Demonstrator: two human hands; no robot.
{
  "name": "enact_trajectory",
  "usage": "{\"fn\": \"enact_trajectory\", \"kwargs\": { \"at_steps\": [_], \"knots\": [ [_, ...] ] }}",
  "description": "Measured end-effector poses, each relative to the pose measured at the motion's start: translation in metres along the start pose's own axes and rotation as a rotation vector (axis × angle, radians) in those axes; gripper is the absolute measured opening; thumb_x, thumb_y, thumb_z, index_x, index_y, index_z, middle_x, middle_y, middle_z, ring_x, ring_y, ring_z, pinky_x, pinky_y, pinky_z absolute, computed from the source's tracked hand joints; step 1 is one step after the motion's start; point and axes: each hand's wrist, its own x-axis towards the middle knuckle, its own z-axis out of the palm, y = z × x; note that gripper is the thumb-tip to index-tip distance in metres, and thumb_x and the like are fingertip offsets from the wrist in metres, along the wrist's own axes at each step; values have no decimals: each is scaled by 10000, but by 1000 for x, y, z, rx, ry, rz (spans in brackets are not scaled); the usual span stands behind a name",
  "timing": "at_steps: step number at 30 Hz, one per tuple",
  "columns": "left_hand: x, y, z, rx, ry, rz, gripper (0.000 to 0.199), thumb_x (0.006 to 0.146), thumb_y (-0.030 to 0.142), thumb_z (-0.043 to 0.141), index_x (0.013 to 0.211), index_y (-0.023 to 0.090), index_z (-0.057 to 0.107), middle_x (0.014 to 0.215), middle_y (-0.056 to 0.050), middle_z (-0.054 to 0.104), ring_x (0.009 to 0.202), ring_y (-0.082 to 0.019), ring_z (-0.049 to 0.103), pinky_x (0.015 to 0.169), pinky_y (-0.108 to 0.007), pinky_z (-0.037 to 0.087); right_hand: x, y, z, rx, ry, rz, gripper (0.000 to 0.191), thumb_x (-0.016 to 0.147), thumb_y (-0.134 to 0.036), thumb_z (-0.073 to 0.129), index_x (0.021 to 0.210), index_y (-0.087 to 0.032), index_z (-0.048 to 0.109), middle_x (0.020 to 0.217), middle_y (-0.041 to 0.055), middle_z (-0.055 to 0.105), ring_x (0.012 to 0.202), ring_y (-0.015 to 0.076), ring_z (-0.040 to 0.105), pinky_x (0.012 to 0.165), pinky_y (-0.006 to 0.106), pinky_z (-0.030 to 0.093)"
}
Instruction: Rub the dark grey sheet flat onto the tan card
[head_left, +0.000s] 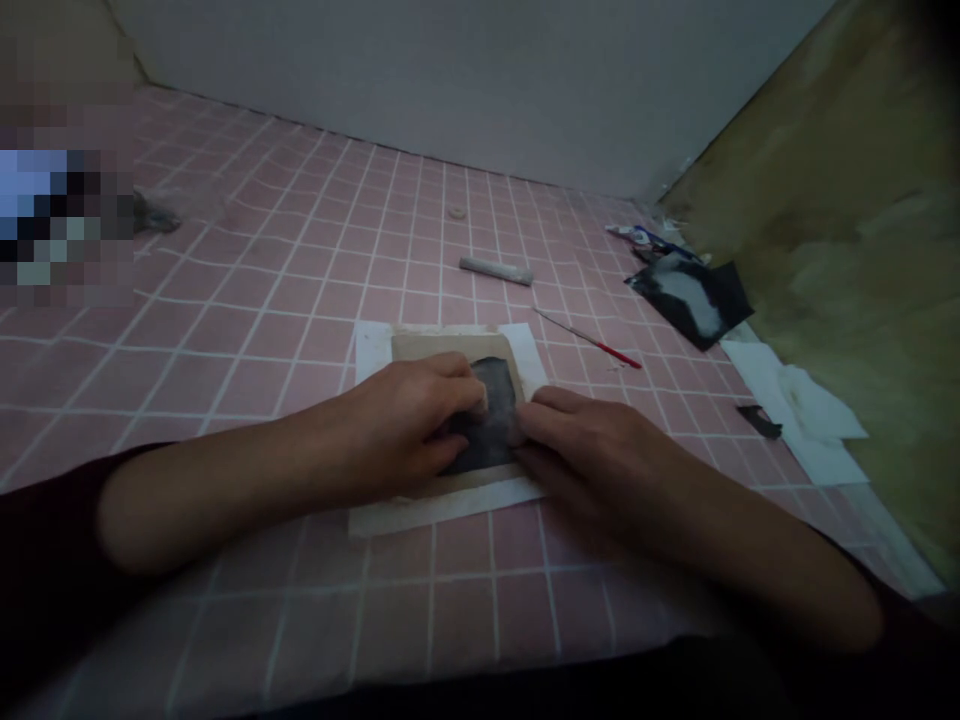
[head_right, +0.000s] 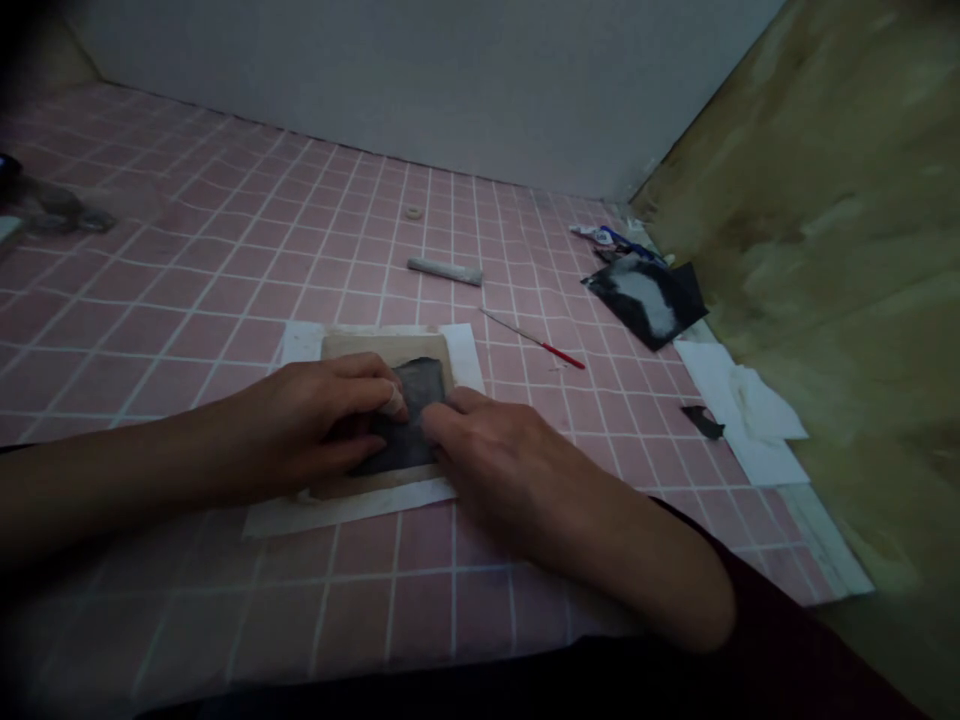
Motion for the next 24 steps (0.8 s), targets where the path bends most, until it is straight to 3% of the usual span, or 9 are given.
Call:
{"fn": "enact_trajectory", "kwargs": {
  "at_steps": [4,10,15,20,24],
  "knots": [
    [-1,-2,2,-1,28,13,87,799,125,537,840,165,603,935,-24,557,772,-128,534,653,-256,391,6,-2,4,95,84,-98,99,900,-96,452,869,-189,438,849,16,514,740,142,497,637,266,367],
    [0,-1,1,6,-4,1,95,796,117,545,865,158,598,958,-23,557,722,-106,520,620,-245,382,2,2,-1,42,20,3,145,883,-61,454,844,-199,427,813,-4,503,689,126,487,620,259,356],
    [2,-1,1,14,20,12,90,804,130,543,857,166,605,942,-23,559,783,-127,540,665,-255,400,8,0,7,75,115,-118,108,913,-101,422,865,-193,451,861,23,503,731,141,486,643,265,385],
    [1,0,1,23,-6,-5,146,791,124,541,911,170,610,956,-23,559,713,-107,512,609,-241,375,3,4,-1,-2,26,11,126,885,-76,446,835,-192,450,814,6,501,685,127,485,611,259,359],
    [1,0,1,5,9,1,87,805,129,531,846,165,599,944,-24,555,773,-121,533,661,-249,399,8,-3,4,85,79,-65,90,910,-107,429,889,-188,465,870,28,539,757,148,511,651,269,380]
  ]
}}
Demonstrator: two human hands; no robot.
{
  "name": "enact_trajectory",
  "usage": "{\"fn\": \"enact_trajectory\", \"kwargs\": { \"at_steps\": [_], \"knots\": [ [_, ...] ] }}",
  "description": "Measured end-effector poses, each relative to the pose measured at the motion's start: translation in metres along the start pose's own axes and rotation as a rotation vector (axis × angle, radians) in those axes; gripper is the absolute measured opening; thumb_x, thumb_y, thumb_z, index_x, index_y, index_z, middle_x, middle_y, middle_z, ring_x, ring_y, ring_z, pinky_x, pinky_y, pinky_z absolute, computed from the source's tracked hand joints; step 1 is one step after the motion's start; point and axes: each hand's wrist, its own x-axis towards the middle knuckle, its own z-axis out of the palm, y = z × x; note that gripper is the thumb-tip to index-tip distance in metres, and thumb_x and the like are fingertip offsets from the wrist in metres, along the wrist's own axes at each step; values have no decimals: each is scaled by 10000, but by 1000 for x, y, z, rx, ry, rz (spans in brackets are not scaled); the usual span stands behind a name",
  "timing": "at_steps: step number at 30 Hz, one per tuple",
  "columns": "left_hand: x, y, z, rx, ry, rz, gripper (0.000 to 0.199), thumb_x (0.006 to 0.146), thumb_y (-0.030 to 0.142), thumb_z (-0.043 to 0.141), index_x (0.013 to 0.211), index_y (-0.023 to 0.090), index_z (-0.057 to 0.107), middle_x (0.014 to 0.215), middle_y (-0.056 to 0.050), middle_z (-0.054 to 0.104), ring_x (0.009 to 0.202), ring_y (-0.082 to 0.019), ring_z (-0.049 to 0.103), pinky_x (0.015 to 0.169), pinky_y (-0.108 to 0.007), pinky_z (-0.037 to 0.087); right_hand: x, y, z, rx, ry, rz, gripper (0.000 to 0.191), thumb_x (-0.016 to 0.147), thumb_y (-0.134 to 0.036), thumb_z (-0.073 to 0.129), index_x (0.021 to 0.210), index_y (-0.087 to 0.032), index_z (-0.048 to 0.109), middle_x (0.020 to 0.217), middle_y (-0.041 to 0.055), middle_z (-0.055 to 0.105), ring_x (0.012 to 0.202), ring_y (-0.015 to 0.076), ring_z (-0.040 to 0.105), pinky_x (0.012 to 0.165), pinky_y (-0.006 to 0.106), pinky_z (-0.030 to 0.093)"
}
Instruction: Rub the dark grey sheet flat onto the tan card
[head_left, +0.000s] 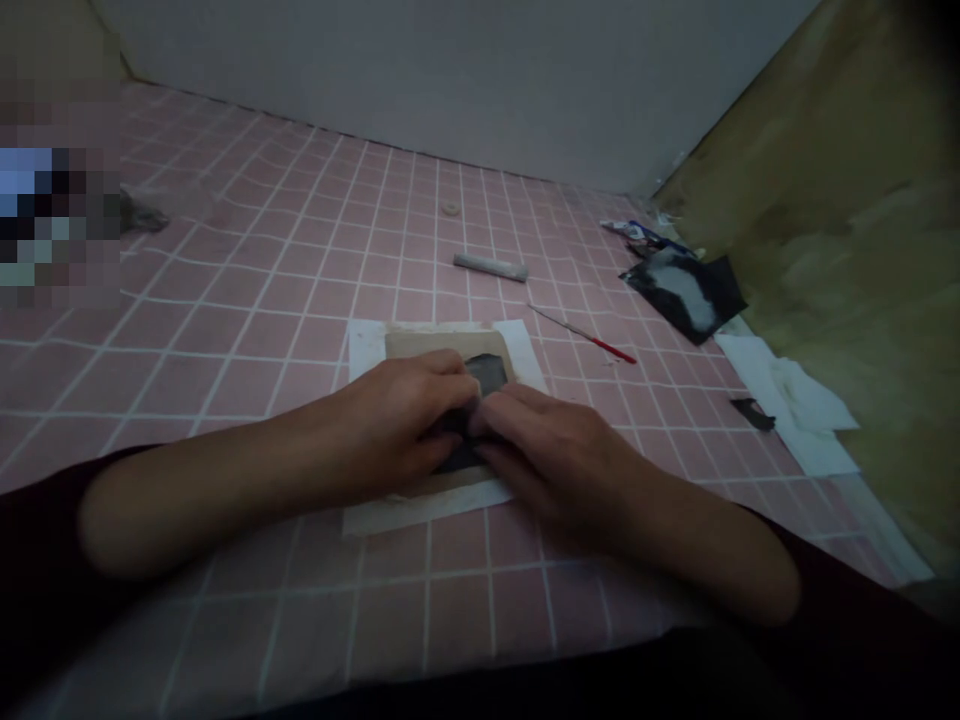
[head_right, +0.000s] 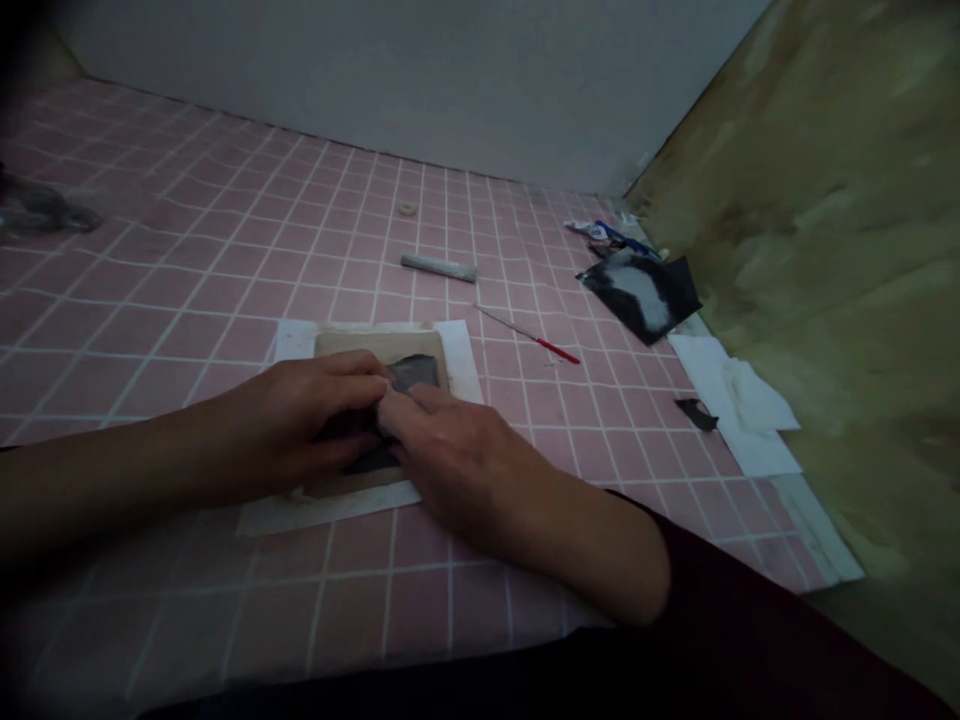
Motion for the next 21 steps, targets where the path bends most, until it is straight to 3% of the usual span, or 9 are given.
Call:
{"fn": "enact_trajectory", "kwargs": {
  "at_steps": [7,12,17,21],
  "knots": [
    [0,1,-2,10,-23,-25,132,790,128,542,903,171,594,961,-22,557,741,-117,523,623,-245,386,-5,5,-8,-51,-13,81,143,880,-79,478,821,-199,426,784,-11,506,671,119,486,606,249,348],
    [0,2,-1,14,10,-21,75,795,132,523,840,168,571,898,-20,547,752,-130,520,639,-256,387,-3,1,0,-14,8,-66,131,895,-75,421,859,-196,459,867,23,520,737,139,496,649,262,392],
    [0,0,0,9,6,-5,119,795,128,538,903,170,565,949,-19,546,743,-117,511,629,-247,377,-7,4,-5,-92,-52,78,130,878,-73,457,823,-191,445,810,7,514,690,131,497,629,269,371],
    [0,-1,0,7,18,8,72,801,129,530,856,166,559,913,-18,537,765,-127,519,647,-254,379,0,2,0,-32,0,12,104,913,-102,427,891,-176,497,883,39,548,771,155,523,659,278,386]
  ]
}}
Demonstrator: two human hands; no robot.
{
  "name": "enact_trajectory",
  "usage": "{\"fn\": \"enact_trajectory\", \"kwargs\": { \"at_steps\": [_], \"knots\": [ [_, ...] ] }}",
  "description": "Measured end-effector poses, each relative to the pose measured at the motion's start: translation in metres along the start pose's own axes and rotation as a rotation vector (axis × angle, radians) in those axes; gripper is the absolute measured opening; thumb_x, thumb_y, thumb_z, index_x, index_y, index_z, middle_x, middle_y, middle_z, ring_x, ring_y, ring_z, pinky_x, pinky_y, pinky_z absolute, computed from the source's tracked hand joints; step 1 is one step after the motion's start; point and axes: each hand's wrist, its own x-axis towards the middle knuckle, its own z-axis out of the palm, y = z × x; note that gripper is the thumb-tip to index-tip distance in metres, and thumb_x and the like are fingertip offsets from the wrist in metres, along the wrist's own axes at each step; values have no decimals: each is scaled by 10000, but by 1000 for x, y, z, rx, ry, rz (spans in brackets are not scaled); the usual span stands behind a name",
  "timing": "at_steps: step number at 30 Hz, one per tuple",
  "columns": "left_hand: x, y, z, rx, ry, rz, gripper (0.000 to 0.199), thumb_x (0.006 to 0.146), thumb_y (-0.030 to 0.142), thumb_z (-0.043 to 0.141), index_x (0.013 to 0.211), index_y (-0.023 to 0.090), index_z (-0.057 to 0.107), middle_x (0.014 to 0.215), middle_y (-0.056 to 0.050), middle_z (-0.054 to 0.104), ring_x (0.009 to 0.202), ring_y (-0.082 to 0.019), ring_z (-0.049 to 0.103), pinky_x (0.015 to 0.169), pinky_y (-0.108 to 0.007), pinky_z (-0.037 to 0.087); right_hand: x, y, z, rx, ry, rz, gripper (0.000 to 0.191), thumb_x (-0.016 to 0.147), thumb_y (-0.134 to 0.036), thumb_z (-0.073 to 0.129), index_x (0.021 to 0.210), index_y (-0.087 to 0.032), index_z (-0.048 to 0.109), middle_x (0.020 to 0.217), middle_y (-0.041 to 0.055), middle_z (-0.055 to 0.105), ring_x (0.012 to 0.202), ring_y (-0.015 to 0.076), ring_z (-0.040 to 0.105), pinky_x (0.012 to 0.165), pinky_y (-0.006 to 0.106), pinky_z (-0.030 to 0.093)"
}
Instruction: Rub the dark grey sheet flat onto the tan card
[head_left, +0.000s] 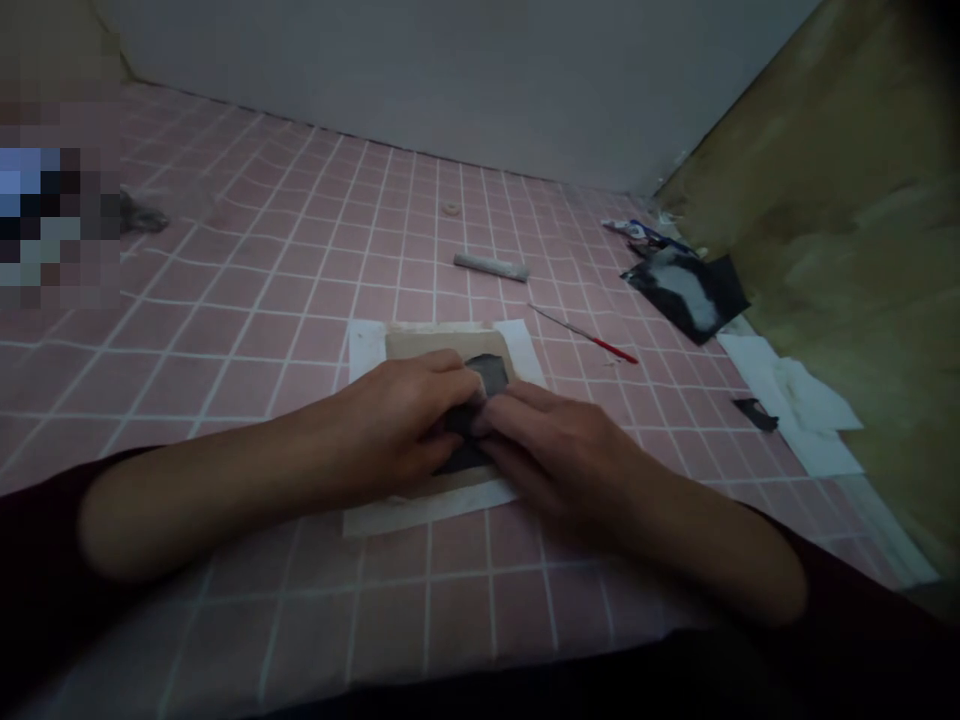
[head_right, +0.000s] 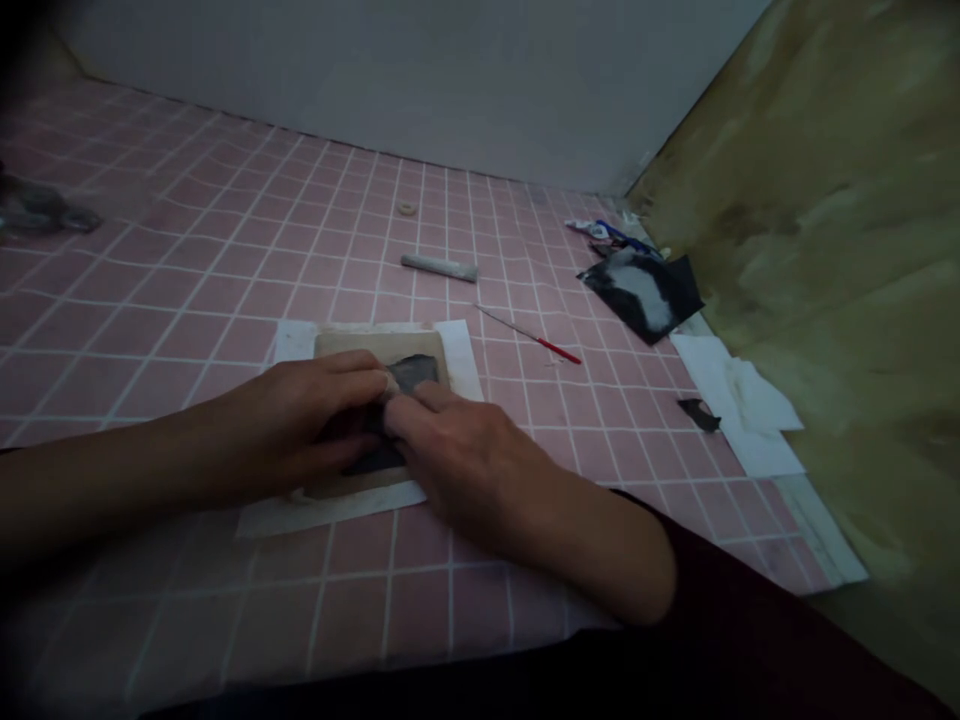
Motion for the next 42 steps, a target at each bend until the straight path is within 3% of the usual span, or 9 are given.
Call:
{"fn": "enact_trajectory", "kwargs": {
  "at_steps": [3,8,13,19,24,29,35,39,42],
  "knots": [
    [0,1,-1,7,-5,-21,60,801,138,534,845,168,560,902,-17,537,753,-130,518,642,-259,379,2,0,1,32,10,-27,106,914,-104,425,891,-182,493,891,34,547,758,147,517,651,270,382],
    [0,4,-1,0,-24,-22,135,784,111,541,905,167,566,952,-23,544,751,-121,514,627,-247,375,-3,3,-5,-49,-15,78,122,876,-77,464,830,-189,457,808,5,509,699,132,496,629,262,353],
    [0,0,1,-3,11,-4,50,794,136,534,827,167,554,892,-16,529,756,-131,515,638,-258,374,0,-1,1,62,19,-28,122,884,-67,442,892,-189,446,870,15,522,749,135,501,656,258,371],
    [0,1,1,-10,-16,-16,135,789,128,546,915,169,574,934,-14,536,740,-120,506,620,-250,361,-6,1,-6,-11,-35,49,146,869,-71,488,837,-199,426,792,-15,486,681,121,479,607,253,337],
    [0,1,-1,5,4,-23,111,798,135,534,891,163,587,899,-15,533,752,-132,512,634,-261,368,-7,-5,1,9,-17,-56,136,891,-64,431,861,-196,445,861,7,496,697,122,471,616,253,354],
    [0,2,-1,-5,-21,-15,216,795,118,547,998,172,595,954,-15,544,747,-116,513,630,-243,365,-15,-1,-6,-85,-81,63,173,842,-35,479,886,-200,452,815,-9,490,676,121,479,581,253,326],
    [0,1,0,13,1,-24,133,793,132,540,907,168,598,904,-16,541,734,-125,508,621,-250,358,-10,-7,0,-11,-31,-61,147,887,-51,427,877,-195,451,870,6,489,687,115,467,590,244,348],
    [-1,2,0,-5,-15,-28,191,789,115,548,965,172,595,951,-14,544,729,-111,506,619,-241,359,-15,-2,-6,-67,-111,43,179,848,-29,469,892,-202,459,831,-12,491,645,107,458,567,245,326],
    [-1,1,0,-6,-5,-20,138,789,120,541,909,165,592,916,-13,538,728,-117,505,619,-249,360,-13,-4,-3,-54,-60,29,179,844,-26,472,876,-198,434,825,-9,491,673,116,462,592,251,341]
  ]
}}
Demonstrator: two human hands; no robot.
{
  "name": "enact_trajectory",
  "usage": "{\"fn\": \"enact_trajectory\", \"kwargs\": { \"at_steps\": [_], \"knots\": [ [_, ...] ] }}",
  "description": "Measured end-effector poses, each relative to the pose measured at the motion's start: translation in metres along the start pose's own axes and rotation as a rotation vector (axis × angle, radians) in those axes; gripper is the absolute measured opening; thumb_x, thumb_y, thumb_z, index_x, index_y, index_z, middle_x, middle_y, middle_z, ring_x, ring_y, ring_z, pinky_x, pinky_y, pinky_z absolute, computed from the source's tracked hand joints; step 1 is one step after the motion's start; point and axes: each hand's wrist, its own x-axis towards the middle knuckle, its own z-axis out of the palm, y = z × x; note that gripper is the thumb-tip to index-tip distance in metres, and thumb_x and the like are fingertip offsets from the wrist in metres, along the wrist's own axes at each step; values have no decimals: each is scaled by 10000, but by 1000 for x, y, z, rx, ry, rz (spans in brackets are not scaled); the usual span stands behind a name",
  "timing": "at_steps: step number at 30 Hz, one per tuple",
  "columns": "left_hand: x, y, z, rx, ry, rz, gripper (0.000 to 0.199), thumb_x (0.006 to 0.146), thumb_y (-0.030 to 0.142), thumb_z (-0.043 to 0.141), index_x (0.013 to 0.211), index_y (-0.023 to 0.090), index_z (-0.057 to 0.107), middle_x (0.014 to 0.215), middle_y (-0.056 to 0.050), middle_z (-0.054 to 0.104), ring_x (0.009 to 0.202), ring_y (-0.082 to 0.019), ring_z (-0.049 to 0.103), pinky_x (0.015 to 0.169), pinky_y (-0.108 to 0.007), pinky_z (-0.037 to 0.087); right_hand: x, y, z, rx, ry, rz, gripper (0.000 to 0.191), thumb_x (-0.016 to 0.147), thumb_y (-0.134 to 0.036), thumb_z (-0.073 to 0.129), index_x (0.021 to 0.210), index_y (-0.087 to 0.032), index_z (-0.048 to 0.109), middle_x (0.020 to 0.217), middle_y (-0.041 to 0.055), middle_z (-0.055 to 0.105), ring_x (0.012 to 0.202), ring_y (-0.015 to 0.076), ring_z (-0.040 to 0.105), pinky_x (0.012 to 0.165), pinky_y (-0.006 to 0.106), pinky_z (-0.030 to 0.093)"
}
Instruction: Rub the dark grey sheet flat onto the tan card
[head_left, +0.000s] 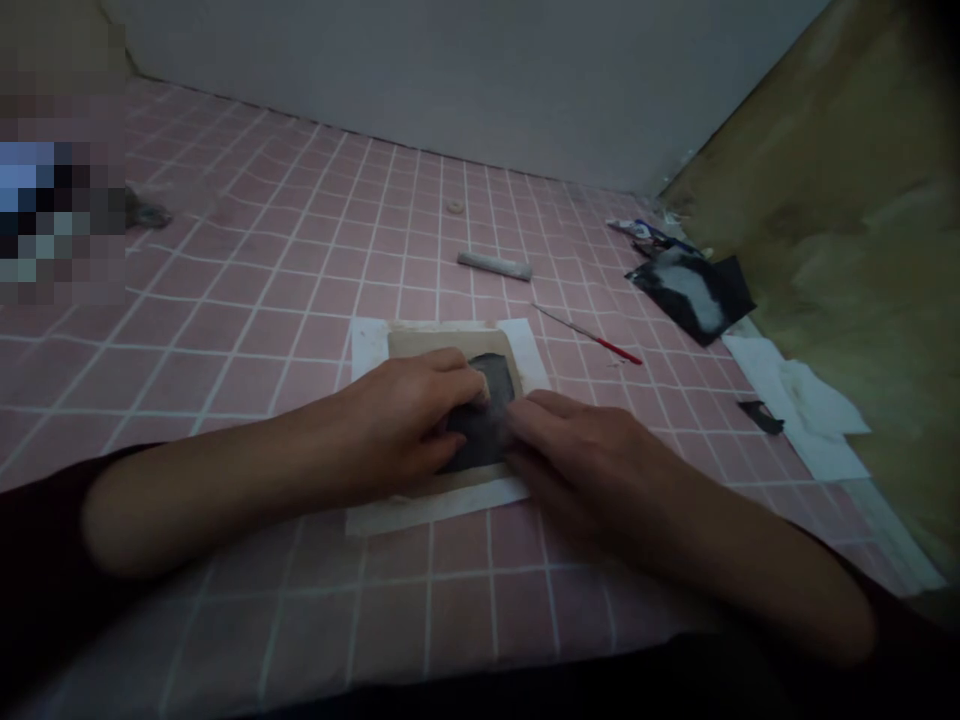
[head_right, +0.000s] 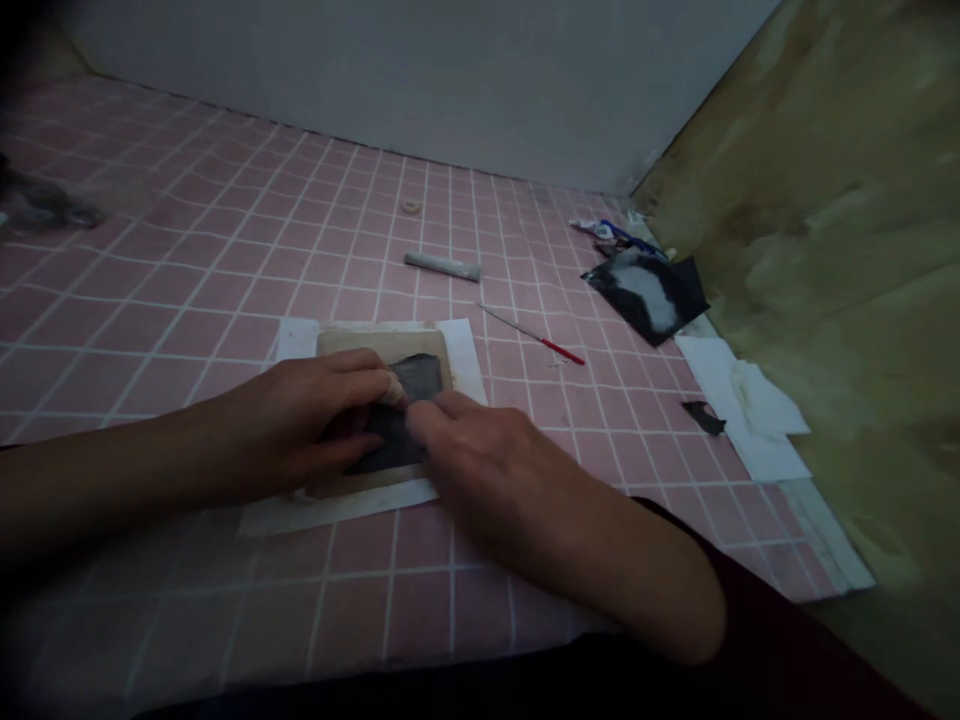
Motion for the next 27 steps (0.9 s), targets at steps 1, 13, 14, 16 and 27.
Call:
{"fn": "enact_trajectory", "kwargs": {
  "at_steps": [1,13,14,16,27],
  "knots": [
    [0,-1,0,-1,5,4,111,790,124,538,881,163,589,904,-14,536,736,-123,508,626,-254,365,2,-2,2,21,24,-31,170,857,-31,461,876,-197,428,839,-4,490,687,118,460,607,251,350],
    [2,1,-1,19,2,-8,90,773,104,551,838,154,590,902,-19,536,730,-115,506,615,-241,367,6,2,4,76,57,-71,134,917,-83,430,878,-177,518,905,33,503,752,136,504,648,260,399],
    [2,1,-1,21,3,-10,70,777,109,549,819,152,585,895,-20,534,733,-117,508,617,-243,369,7,2,5,87,64,-87,135,918,-81,422,883,-179,509,899,30,501,744,135,497,647,259,400],
    [1,0,-1,13,-3,-9,68,785,117,549,830,154,584,904,-18,535,737,-116,512,622,-243,373,6,4,4,96,65,-94,126,897,-67,443,896,-189,473,860,10,496,714,127,482,629,250,388],
    [1,1,-1,10,-4,-6,73,793,142,539,847,168,580,903,-18,540,737,-129,520,634,-260,385,12,4,3,71,105,-54,118,895,-87,454,858,-199,447,853,11,518,724,134,497,633,257,375]
  ]
}}
